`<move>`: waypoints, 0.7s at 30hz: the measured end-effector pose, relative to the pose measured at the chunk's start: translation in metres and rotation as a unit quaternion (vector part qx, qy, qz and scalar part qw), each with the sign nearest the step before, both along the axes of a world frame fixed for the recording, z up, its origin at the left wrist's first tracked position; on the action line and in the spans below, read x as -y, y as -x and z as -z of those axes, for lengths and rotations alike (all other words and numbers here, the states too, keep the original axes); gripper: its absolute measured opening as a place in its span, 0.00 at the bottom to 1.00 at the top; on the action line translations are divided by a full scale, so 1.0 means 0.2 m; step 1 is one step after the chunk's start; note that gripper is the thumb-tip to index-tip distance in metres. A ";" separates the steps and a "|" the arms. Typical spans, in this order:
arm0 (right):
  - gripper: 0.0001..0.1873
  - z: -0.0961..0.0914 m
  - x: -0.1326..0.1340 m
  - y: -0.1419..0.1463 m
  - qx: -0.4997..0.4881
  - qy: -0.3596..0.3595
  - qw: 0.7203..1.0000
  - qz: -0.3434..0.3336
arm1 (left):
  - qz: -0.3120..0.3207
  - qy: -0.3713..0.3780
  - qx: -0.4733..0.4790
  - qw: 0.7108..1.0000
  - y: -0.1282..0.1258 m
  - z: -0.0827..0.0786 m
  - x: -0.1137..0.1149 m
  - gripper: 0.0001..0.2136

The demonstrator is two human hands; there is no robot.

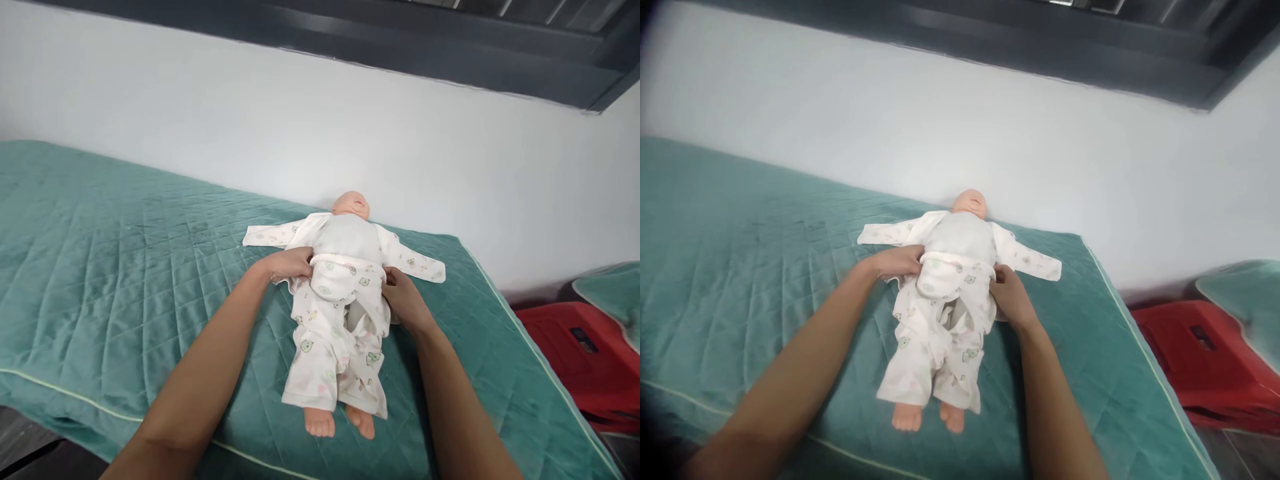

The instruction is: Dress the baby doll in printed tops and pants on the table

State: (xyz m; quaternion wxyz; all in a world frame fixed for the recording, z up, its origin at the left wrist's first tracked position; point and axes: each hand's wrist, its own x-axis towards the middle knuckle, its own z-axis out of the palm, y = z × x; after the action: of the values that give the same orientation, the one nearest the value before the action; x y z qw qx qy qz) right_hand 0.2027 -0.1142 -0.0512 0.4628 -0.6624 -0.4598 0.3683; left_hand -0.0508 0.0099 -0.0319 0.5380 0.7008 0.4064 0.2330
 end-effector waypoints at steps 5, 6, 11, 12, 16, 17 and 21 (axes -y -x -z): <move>0.10 -0.07 0.00 0.01 -0.186 0.014 0.982 -0.020 | 0.075 0.122 0.092 0.985 0.01 0.01 0.03 0.11; 0.09 -0.08 -0.01 0.01 -0.204 0.013 0.979 -0.022 | 0.081 0.142 0.119 0.979 0.01 0.02 0.02 0.11; 0.05 -0.06 -0.04 -0.05 -0.222 0.002 0.974 -0.038 | 0.071 0.203 0.193 0.957 -0.01 0.11 -0.01 0.15; 0.05 -0.05 -0.04 -0.05 -0.221 0.003 0.974 -0.043 | 0.066 0.206 0.195 0.957 -0.01 0.13 -0.02 0.15; 0.06 0.00 -0.02 -0.06 -0.229 -0.007 0.973 -0.044 | 0.057 0.183 0.168 0.967 -0.02 0.12 -0.01 0.16; 0.07 0.01 -0.01 -0.06 -0.232 -0.013 0.972 -0.042 | 0.057 0.170 0.156 0.971 -0.01 0.11 0.00 0.17; 0.06 0.04 0.01 -0.07 -0.234 -0.024 0.972 -0.031 | 0.055 0.125 0.093 0.986 0.00 0.04 0.04 0.18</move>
State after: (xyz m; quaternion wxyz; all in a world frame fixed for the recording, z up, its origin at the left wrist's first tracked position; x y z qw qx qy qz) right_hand 0.2160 -0.1154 -0.0586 0.5614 -0.5325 -0.3676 0.5159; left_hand -0.0512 0.0020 -0.0405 0.6690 0.6244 0.3411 0.2148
